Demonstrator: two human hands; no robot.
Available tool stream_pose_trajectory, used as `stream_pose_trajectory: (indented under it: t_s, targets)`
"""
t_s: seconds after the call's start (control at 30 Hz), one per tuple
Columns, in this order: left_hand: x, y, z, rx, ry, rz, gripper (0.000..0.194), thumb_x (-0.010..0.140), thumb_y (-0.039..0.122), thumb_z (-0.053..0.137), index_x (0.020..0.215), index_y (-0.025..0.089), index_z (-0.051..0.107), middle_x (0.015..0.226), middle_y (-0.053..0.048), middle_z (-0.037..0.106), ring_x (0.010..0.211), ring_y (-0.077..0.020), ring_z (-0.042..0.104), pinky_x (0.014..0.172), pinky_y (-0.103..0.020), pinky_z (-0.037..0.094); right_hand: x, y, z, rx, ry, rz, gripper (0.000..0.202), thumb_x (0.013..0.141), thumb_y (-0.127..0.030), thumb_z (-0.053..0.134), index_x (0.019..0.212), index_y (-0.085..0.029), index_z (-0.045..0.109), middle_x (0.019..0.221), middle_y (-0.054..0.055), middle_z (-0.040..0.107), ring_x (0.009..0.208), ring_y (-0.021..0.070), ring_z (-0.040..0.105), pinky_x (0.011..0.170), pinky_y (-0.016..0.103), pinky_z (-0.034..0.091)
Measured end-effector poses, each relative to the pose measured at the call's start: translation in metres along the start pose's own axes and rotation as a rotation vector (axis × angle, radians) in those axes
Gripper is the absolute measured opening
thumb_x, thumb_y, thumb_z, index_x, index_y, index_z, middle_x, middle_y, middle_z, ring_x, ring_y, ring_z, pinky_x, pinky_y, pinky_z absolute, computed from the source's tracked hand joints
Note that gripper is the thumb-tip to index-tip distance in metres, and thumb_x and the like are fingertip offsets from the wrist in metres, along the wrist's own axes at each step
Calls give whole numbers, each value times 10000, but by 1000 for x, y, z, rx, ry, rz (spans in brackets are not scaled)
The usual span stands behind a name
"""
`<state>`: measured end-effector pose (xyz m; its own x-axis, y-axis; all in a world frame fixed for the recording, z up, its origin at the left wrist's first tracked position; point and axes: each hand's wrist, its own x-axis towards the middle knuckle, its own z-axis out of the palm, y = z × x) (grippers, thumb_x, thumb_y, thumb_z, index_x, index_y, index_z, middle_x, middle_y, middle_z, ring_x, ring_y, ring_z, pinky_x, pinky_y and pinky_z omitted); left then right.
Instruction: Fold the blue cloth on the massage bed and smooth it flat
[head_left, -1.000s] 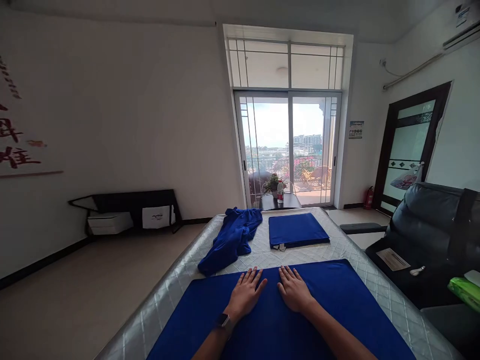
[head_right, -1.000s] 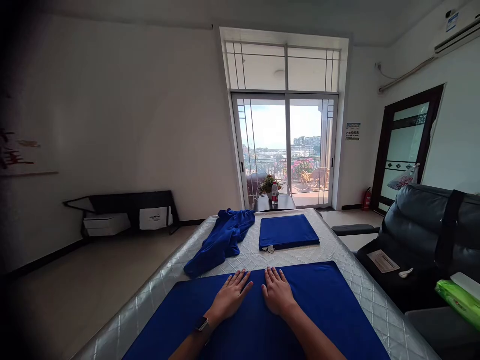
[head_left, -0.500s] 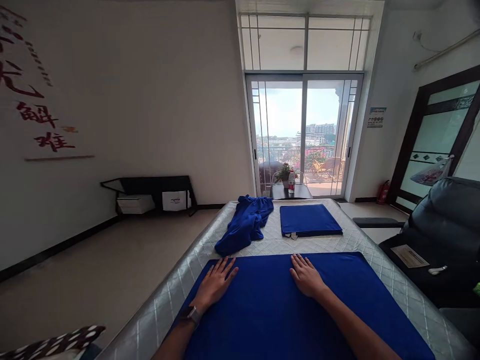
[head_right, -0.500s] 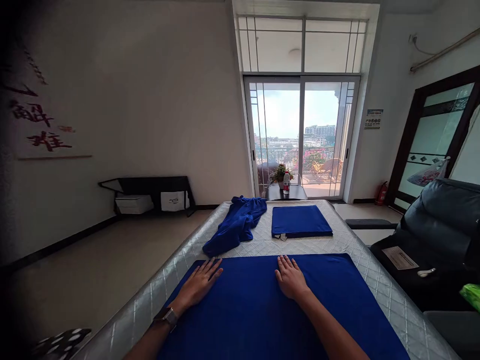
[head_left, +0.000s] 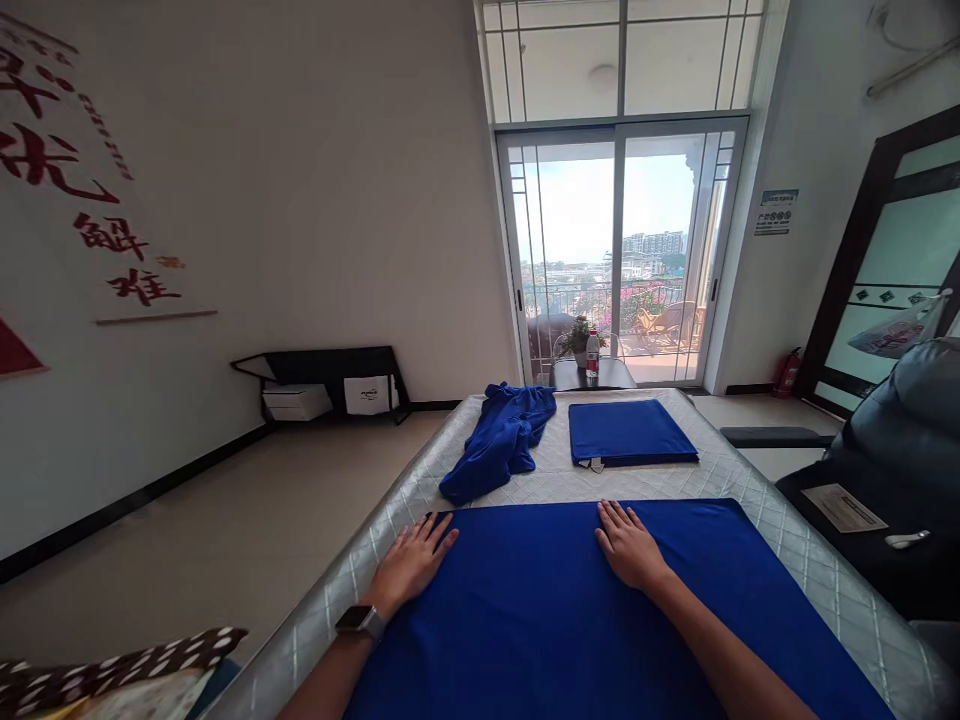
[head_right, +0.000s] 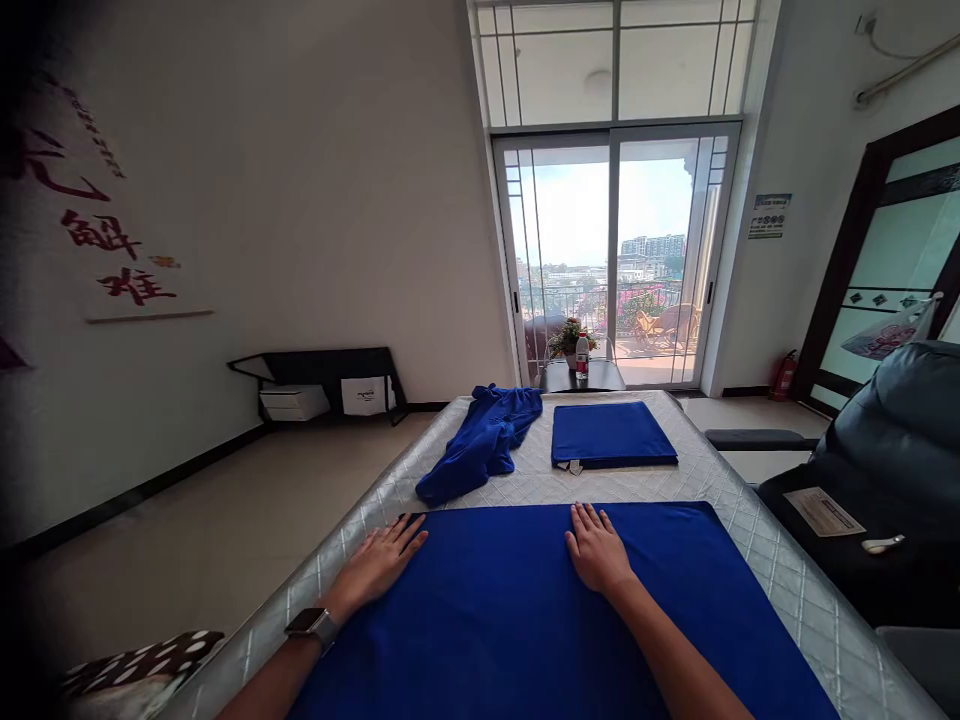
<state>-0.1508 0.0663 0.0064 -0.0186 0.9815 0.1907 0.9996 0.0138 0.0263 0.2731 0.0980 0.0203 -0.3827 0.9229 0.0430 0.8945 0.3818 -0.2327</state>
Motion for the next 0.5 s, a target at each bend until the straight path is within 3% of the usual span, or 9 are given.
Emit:
stream_pose_trajectory:
  t_s: [0.1,0.2,0.33,0.4,0.5]
  targets:
    - [7,48,-16,-4,55,15,632,993,578,271,1442,185,482,1529,-122,450,1439,-289,352,1181,-491,258,0,1,1,-4,7,-4,692,990,-511,98,1559,-132,204,1624,55,197,1503,177,108,1217,385,48]
    - [13,125,-24,-111,65,232,551,1016,515,269,1409,221,520,1515,-76,480,1410,-232,405,1172,-395,306,0,1,1,0,17,0,688,990,-509,107,1557,-133,214,1623,49,201,1504,178,107,1217,387,45]
    - [22,219,-19,-249,64,422,548,1027,514,250,1414,227,511,1488,-87,512,1390,-228,432,1172,-405,310,-2,0,1,-1,31,3,674,991,-495,129,1556,-141,223,1621,43,201,1503,181,112,1218,391,58]
    - [25,244,-12,-284,54,434,564,1030,518,239,1424,210,501,1493,-105,503,1400,-239,420,1168,-430,319,-2,0,0,2,31,5,667,990,-491,137,1555,-149,235,1618,43,210,1502,182,121,1218,394,72]
    - [27,249,-3,-282,17,431,585,1033,521,222,1453,196,466,1527,-114,454,1434,-245,366,1180,-456,297,-3,-1,-1,16,25,11,665,988,-490,139,1554,-158,246,1614,43,222,1500,182,131,1217,393,77]
